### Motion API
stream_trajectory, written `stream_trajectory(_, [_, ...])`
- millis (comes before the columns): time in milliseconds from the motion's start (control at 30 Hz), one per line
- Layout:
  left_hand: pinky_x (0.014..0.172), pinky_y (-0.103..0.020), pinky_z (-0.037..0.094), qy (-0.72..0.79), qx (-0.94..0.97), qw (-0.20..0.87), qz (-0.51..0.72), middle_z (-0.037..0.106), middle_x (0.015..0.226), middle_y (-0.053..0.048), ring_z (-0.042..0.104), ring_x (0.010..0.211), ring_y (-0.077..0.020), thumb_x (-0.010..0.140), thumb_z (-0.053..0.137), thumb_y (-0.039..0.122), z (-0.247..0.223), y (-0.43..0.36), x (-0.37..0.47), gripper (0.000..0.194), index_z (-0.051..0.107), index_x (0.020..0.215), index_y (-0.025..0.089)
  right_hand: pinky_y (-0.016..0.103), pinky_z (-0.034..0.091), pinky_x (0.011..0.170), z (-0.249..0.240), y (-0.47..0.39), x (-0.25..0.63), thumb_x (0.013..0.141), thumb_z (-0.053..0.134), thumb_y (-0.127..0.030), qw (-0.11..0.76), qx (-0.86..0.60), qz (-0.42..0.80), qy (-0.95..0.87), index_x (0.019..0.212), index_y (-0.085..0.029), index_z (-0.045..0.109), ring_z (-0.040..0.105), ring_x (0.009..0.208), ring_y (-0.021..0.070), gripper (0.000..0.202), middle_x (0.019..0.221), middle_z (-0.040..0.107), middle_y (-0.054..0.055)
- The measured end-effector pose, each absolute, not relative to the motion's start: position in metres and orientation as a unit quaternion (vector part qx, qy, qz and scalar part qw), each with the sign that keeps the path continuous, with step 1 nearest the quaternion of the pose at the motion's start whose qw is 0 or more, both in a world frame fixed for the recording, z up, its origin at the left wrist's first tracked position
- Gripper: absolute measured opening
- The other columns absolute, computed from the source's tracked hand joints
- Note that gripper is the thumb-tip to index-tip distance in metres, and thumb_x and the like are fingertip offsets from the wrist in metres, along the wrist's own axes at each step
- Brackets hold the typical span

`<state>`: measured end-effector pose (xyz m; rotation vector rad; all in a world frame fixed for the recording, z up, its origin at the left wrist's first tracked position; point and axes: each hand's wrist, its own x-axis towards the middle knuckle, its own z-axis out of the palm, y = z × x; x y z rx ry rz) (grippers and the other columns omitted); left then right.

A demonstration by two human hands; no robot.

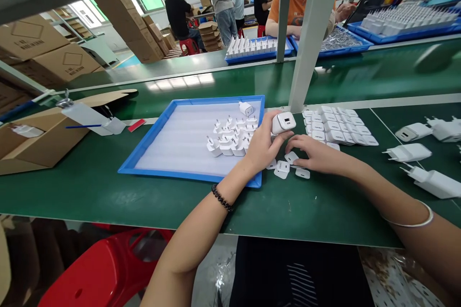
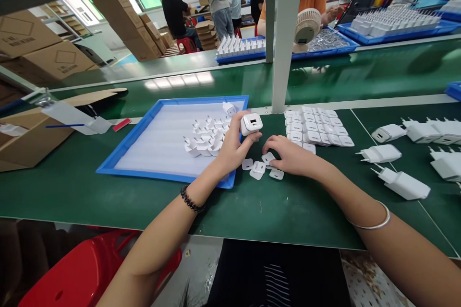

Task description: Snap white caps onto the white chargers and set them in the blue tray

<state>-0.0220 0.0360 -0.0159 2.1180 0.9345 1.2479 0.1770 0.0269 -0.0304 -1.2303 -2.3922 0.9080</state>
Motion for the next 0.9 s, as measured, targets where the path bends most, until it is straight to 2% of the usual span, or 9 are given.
stream_trajectory(133, [0.089, -0.033, 0.049, 0.334, 0.79, 0.245, 0.452, 0.058, 0.122, -0.009, 0.061, 0.103, -0.0202, 0.095, 0.056, 0.03, -0.018, 0.034, -0.021, 0.033, 0.042, 0.123, 0.021, 0.045, 0.046, 0.092, -0.035, 0.032, 0.176, 0.076, 0.068, -0.029, 0.152, -0.449, 0.334, -0.815, 0.094, -0.021, 0.063, 0.058, 0.107, 0.0313, 0.02, 0.108, 0.065, 0.011])
stream_trajectory(233, [0.086, -0.032, 0.048, 0.325, 0.797, 0.242, 0.448, 0.058, 0.118, -0.008, 0.059, 0.099, -0.0194, 0.092, 0.059, 0.026, -0.02, 0.033, -0.021, 0.032, 0.043, 0.12, 0.021, 0.038, 0.046, 0.074, -0.034, 0.032, 0.175, 0.075, 0.069, -0.028, 0.159, -0.472, 0.348, -0.795, 0.088, -0.02, 0.062, 0.061, 0.082, 0.0263, 0.017, 0.087, 0.066, 0.007])
stream_trajectory(333, [0.084, -0.032, 0.048, 0.324, 0.802, 0.244, 0.439, 0.058, 0.112, -0.007, 0.058, 0.096, -0.0196, 0.091, 0.06, 0.025, -0.02, 0.031, -0.021, 0.032, 0.044, 0.117, 0.02, 0.032, 0.042, 0.062, -0.031, 0.03, 0.174, 0.079, 0.065, -0.032, 0.179, -0.491, 0.372, -0.768, 0.086, -0.02, 0.066, 0.058, 0.065, 0.0201, 0.013, 0.072, 0.064, 0.002])
stream_trajectory(467, [0.084, -0.033, 0.049, 0.312, 0.803, 0.26, 0.436, 0.057, 0.109, -0.007, 0.057, 0.094, -0.0196, 0.092, 0.059, 0.03, -0.017, 0.029, -0.021, 0.03, 0.043, 0.116, 0.019, 0.028, 0.039, 0.055, -0.023, 0.03, 0.177, 0.089, 0.054, -0.043, 0.233, -0.503, 0.407, -0.726, 0.082, -0.019, 0.068, 0.053, 0.054, 0.0141, 0.029, 0.064, 0.063, 0.001])
stream_trajectory(567, [0.093, -0.036, 0.048, 0.285, 0.808, 0.259, 0.445, 0.056, 0.115, -0.01, 0.057, 0.104, -0.0221, 0.095, 0.056, 0.034, -0.015, 0.029, -0.021, 0.032, 0.044, 0.12, 0.019, 0.026, 0.035, 0.048, -0.016, 0.031, 0.179, 0.089, 0.059, -0.048, 0.303, -0.508, 0.486, -0.644, 0.077, -0.019, 0.068, 0.046, 0.044, 0.0108, 0.033, 0.05, 0.055, -0.002])
stream_trajectory(633, [0.099, -0.039, 0.046, 0.27, 0.816, 0.254, 0.444, 0.055, 0.123, -0.012, 0.055, 0.112, -0.0243, 0.097, 0.053, 0.037, -0.014, 0.029, -0.021, 0.036, 0.043, 0.126, 0.019, 0.025, 0.04, 0.05, -0.011, 0.03, 0.18, 0.085, 0.068, -0.044, 0.366, -0.509, 0.545, -0.557, 0.082, -0.019, 0.071, 0.051, 0.048, 0.0109, 0.026, 0.054, 0.06, -0.001])
stream_trajectory(733, [0.102, -0.042, 0.044, 0.249, 0.824, 0.255, 0.44, 0.053, 0.126, -0.013, 0.052, 0.116, -0.0262, 0.099, 0.048, 0.042, -0.015, 0.029, -0.021, 0.039, 0.041, 0.13, 0.019, 0.023, 0.051, 0.064, -0.006, 0.029, 0.181, 0.08, 0.076, -0.031, 0.424, -0.488, 0.608, -0.461, 0.096, -0.019, 0.077, 0.064, 0.069, 0.0127, 0.02, 0.078, 0.071, 0.003])
stream_trajectory(800, [0.099, -0.042, 0.046, 0.239, 0.826, 0.257, 0.442, 0.054, 0.122, -0.013, 0.053, 0.112, -0.0257, 0.099, 0.047, 0.044, -0.015, 0.03, -0.021, 0.037, 0.043, 0.127, 0.019, 0.022, 0.053, 0.067, -0.003, 0.028, 0.181, 0.08, 0.075, -0.03, 0.438, -0.452, 0.648, -0.429, 0.099, -0.02, 0.079, 0.065, 0.077, 0.0131, 0.021, 0.087, 0.072, 0.005])
stream_trajectory(900, [0.095, -0.041, 0.047, 0.232, 0.829, 0.253, 0.442, 0.054, 0.117, -0.012, 0.054, 0.106, -0.0243, 0.1, 0.047, 0.045, -0.014, 0.03, -0.021, 0.034, 0.045, 0.122, 0.019, 0.022, 0.053, 0.066, 0.001, 0.025, 0.179, 0.083, 0.071, -0.031, 0.462, -0.407, 0.672, -0.413, 0.099, -0.019, 0.079, 0.063, 0.075, 0.0128, 0.021, 0.085, 0.07, 0.005])
